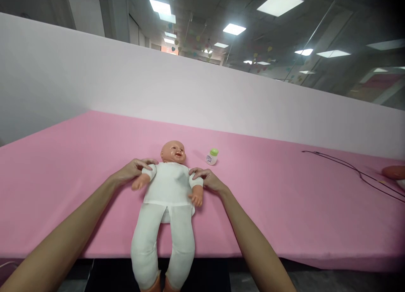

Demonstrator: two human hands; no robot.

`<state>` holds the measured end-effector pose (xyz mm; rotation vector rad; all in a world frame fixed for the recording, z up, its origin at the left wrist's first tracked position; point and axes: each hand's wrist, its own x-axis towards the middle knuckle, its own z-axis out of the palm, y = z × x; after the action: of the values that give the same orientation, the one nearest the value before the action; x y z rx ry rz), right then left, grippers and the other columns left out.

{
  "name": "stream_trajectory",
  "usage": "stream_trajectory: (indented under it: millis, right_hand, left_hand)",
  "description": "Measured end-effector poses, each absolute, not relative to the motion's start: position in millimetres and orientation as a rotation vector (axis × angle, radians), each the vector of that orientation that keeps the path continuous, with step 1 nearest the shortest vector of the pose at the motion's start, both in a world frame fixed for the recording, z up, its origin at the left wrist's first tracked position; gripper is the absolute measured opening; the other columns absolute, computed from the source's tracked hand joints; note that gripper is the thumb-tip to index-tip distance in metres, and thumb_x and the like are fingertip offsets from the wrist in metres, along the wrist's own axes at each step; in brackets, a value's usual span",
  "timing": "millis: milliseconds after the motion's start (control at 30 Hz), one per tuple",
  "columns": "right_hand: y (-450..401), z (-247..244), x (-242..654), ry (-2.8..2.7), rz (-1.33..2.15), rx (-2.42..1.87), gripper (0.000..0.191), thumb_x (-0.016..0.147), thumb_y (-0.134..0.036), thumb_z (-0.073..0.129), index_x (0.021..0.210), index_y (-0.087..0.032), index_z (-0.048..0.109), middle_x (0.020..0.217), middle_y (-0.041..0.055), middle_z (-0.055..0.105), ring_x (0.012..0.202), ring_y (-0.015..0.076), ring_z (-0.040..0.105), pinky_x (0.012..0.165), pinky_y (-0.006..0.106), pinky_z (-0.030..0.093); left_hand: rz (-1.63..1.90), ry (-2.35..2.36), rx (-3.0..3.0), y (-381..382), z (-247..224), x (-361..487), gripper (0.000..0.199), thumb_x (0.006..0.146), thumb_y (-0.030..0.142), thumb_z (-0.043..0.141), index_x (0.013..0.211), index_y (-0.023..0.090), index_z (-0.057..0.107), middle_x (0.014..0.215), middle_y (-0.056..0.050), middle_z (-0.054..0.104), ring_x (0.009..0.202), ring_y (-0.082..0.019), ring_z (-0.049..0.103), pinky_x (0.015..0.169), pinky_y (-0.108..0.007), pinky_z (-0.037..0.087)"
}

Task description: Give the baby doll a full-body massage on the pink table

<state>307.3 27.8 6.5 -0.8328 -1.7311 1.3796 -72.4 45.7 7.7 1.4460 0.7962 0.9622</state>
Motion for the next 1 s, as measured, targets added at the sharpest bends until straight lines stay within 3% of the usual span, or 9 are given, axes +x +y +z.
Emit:
stream_trajectory:
  millis: [100,200,300,433,567,767,900,1000]
  right_hand:
    - [29.1,6.7,307.6,-1.843,1.370,-0.783,0.011,0.072,-0.029,0.091,0.080,-0.024,0.085,0.117,0.0089,0.073,0.117,0.0271,0.065,0.100,0.041,0.053]
    - [26.2,7.5,303.9,-1.709,1.384,-0.877,0.025,0.065,-0.026,0.093,0.089,-0.026,0.086,0.117,0.0077,0.075,0.116,0.0285,0.066,0.099,0.042,0.053]
    - [22.0,8.2,297.5,-1.499,1.421,-0.989,0.037,0.068,-0.031,0.093,0.103,-0.024,0.084,0.114,0.0075,0.078,0.108,0.0280,0.069,0.095,0.041,0.054]
    - [21.2,6.8,290.6,-1.386,1.295,-1.146,0.039,0.077,-0.053,0.088,0.092,-0.018,0.081,0.094,0.0077,0.079,0.087,0.0242,0.069,0.083,0.037,0.053]
    - [22.7,4.8,288.7,-1.391,1.165,-1.277,0.048,0.080,-0.063,0.083,0.079,-0.015,0.077,0.079,0.0070,0.075,0.075,0.0214,0.065,0.076,0.035,0.049]
    - [19.2,9.8,293.3,-1.445,1.362,-1.097,0.039,0.077,-0.052,0.090,0.095,-0.019,0.081,0.095,0.0054,0.078,0.089,0.0229,0.069,0.084,0.036,0.052]
    - [18.3,11.2,296.7,-1.412,1.476,-1.053,0.035,0.069,-0.037,0.095,0.098,-0.020,0.082,0.098,0.0054,0.078,0.094,0.0243,0.070,0.092,0.041,0.054]
    - [20.6,9.4,300.7,-1.507,1.461,-1.053,0.032,0.067,-0.026,0.092,0.098,-0.023,0.084,0.105,0.0055,0.076,0.102,0.0253,0.068,0.096,0.042,0.054]
  left_hand:
    - [0.884,0.736,1.535,43.7,7.8,-72.2,0.017,0.059,0.029,0.095,0.066,0.020,0.083,0.138,-0.018,0.068,0.132,-0.040,0.061,0.102,-0.043,0.054]
    - [0.971,0.792,1.476,46.2,1.3,-71.5,0.030,0.065,0.037,0.095,0.090,0.022,0.087,0.134,-0.015,0.071,0.124,-0.037,0.064,0.097,-0.041,0.055]
    - [1.088,0.863,1.396,51.2,-7.0,-69.9,0.043,0.071,0.047,0.093,0.103,0.020,0.083,0.111,-0.012,0.077,0.101,-0.028,0.069,0.088,-0.036,0.054]
    - [1.166,0.982,1.364,52.3,-10.6,-62.3,0.052,0.081,0.068,0.078,0.077,0.017,0.067,0.069,-0.001,0.063,0.062,-0.015,0.054,0.062,-0.028,0.043]
    - [1.196,1.220,1.423,45.4,-4.6,-49.7,0.063,0.082,0.079,0.068,0.066,0.019,0.056,0.059,0.001,0.052,0.054,-0.013,0.045,0.054,-0.028,0.034]
    - [1.238,1.055,1.318,45.3,1.3,-52.1,0.050,0.073,0.063,0.084,0.087,0.018,0.068,0.068,0.001,0.061,0.059,-0.015,0.053,0.057,-0.028,0.041]
    - [1.127,0.878,1.275,47.0,2.4,-63.9,0.037,0.066,0.040,0.093,0.092,0.018,0.080,0.095,-0.008,0.076,0.085,-0.023,0.068,0.076,-0.034,0.053]
    - [0.976,0.804,1.367,45.3,4.3,-69.0,0.024,0.065,0.032,0.091,0.086,0.020,0.086,0.128,-0.016,0.074,0.114,-0.034,0.069,0.091,-0.040,0.056]
